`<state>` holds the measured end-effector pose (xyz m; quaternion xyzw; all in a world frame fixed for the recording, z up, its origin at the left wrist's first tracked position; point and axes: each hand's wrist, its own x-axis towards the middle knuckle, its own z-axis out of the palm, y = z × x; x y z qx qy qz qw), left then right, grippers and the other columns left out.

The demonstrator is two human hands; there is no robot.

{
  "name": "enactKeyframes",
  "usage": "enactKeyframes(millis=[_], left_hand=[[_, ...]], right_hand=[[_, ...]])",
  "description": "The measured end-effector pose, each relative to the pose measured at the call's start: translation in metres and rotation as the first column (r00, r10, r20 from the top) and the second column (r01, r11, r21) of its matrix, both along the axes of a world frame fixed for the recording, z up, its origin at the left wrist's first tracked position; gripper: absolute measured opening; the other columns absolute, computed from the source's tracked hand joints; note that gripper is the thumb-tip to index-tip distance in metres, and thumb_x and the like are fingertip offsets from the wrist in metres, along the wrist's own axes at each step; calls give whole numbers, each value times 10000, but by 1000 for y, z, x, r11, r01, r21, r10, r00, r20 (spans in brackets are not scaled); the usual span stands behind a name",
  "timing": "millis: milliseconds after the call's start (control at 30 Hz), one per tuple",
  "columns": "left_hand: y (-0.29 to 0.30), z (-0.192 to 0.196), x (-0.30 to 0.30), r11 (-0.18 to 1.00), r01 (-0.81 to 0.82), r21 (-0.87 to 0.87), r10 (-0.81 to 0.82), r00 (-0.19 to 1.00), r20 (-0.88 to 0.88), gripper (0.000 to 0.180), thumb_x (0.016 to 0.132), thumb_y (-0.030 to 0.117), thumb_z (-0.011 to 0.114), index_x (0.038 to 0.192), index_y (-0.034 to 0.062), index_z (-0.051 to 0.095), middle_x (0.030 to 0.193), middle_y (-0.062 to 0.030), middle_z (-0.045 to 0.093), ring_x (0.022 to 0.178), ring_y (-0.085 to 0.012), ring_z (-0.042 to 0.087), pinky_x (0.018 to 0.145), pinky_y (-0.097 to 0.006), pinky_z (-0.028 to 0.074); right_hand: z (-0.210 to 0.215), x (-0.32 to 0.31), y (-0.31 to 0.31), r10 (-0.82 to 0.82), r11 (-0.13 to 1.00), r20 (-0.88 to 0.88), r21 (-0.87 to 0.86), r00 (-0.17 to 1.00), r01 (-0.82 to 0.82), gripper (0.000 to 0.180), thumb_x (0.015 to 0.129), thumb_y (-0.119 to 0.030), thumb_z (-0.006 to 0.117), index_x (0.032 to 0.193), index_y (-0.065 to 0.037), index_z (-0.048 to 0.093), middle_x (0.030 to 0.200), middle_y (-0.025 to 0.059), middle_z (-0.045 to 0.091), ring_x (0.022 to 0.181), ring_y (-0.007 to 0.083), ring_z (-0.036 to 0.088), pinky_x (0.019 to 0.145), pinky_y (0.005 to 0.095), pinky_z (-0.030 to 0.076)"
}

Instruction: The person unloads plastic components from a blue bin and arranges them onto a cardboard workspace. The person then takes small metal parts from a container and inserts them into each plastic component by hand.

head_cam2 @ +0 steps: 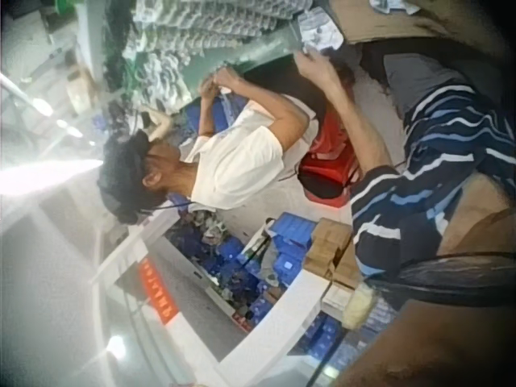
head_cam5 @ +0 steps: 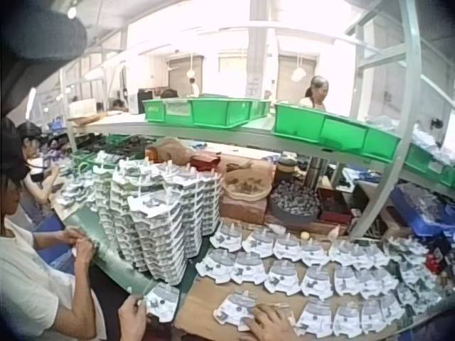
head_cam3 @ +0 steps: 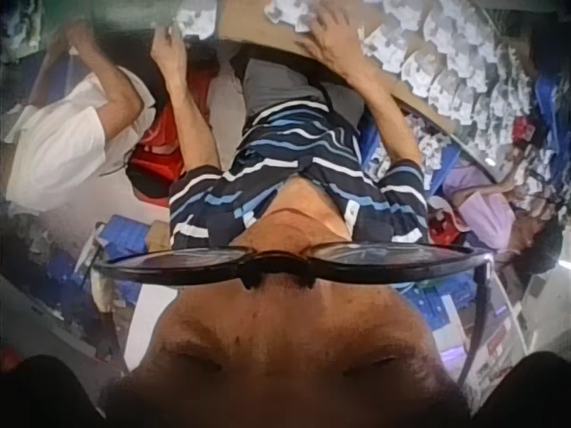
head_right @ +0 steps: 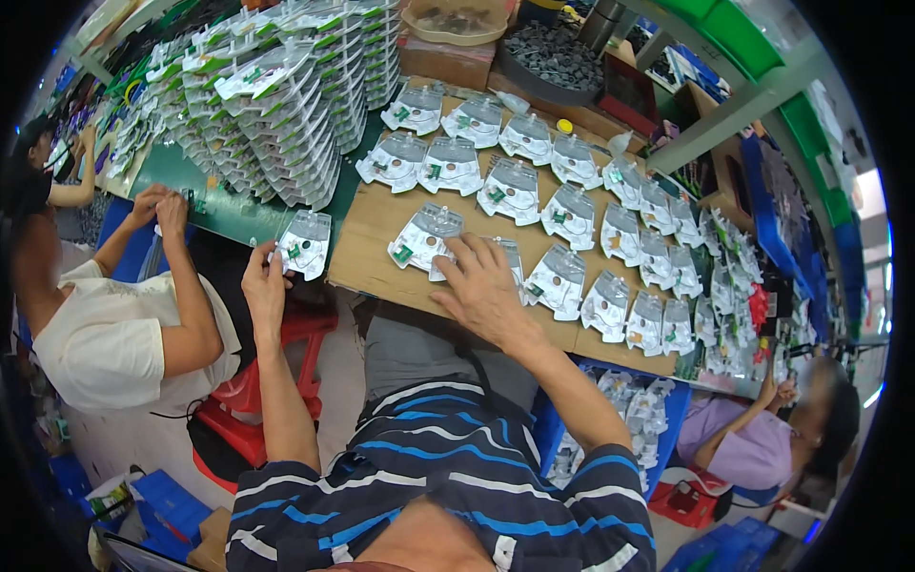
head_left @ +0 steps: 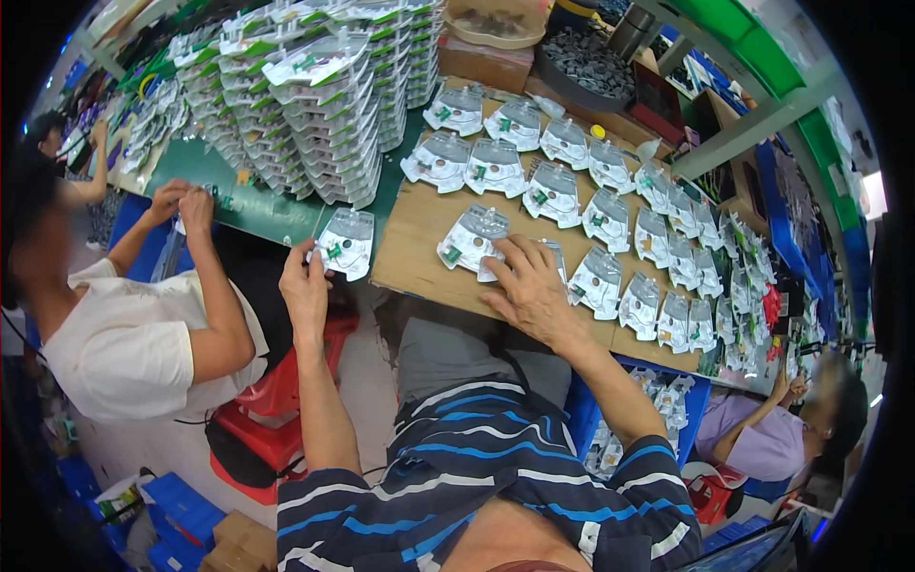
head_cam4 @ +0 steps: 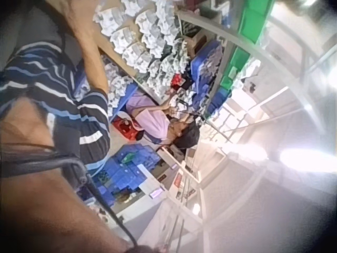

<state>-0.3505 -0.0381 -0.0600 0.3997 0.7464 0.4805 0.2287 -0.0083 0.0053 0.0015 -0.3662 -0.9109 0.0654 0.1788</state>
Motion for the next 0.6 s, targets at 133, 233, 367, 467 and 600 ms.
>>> enactKeyframes(millis=[133, 233, 367, 467, 600], left_hand=[[-10, 14, 22, 996, 6, 86, -17, 993, 118, 208, 963, 74, 562, 1127, -33, 631, 746, -48, 625, 574, -58, 559, 512, -214, 453], [-3, 27, 58, 993, 76, 86, -86, 990, 111, 206, 959, 58, 566, 1128, -47, 620, 793, -65, 638, 571, -73, 571, 524, -227, 467], [26, 25, 83, 988, 132, 74, -138, 988, 75, 220, 964, 76, 560, 1131, -61, 607, 824, -98, 651, 593, -107, 614, 535, -261, 497], [37, 20, 89, 983, 182, 5, -182, 983, 19, 259, 963, 81, 557, 1182, -54, 593, 843, -141, 663, 634, -147, 628, 571, -297, 517], [26, 32, 92, 965, 253, 63, -162, 773, -613, 338, 909, 88, 632, 1221, -32, 581, 1182, -223, 569, 1056, -382, 566, 909, -426, 450]], right_hand=[[-11, 5, 0, -27, 1000, -44, -12, 999, 26, 421, 801, -251, 737, 1136, -36, 601, 1266, 143, 535, 1196, 344, 487, 984, 460, 394], [-13, 10, -2, -46, 999, -58, 11, 997, 47, 415, 795, -258, 740, 1121, -40, 605, 1237, 142, 549, 1168, 339, 502, 970, 454, 400], [-15, 9, 0, -64, 997, -122, 37, 990, 69, 477, 786, -293, 743, 1153, -32, 587, 1220, 143, 551, 1148, 330, 518, 965, 446, 409], [-4, 21, -7, -79, 996, -168, 23, 983, 84, 524, 767, -319, 761, 1170, -38, 578, 1237, 149, 546, 1182, 339, 508, 985, 455, 407], [7, 67, -28, -333, 936, -166, 56, 928, 346, 452, 795, -254, 738, 1163, -39, 586, 1238, 161, 551, 1155, 347, 524, 940, 454, 422]])
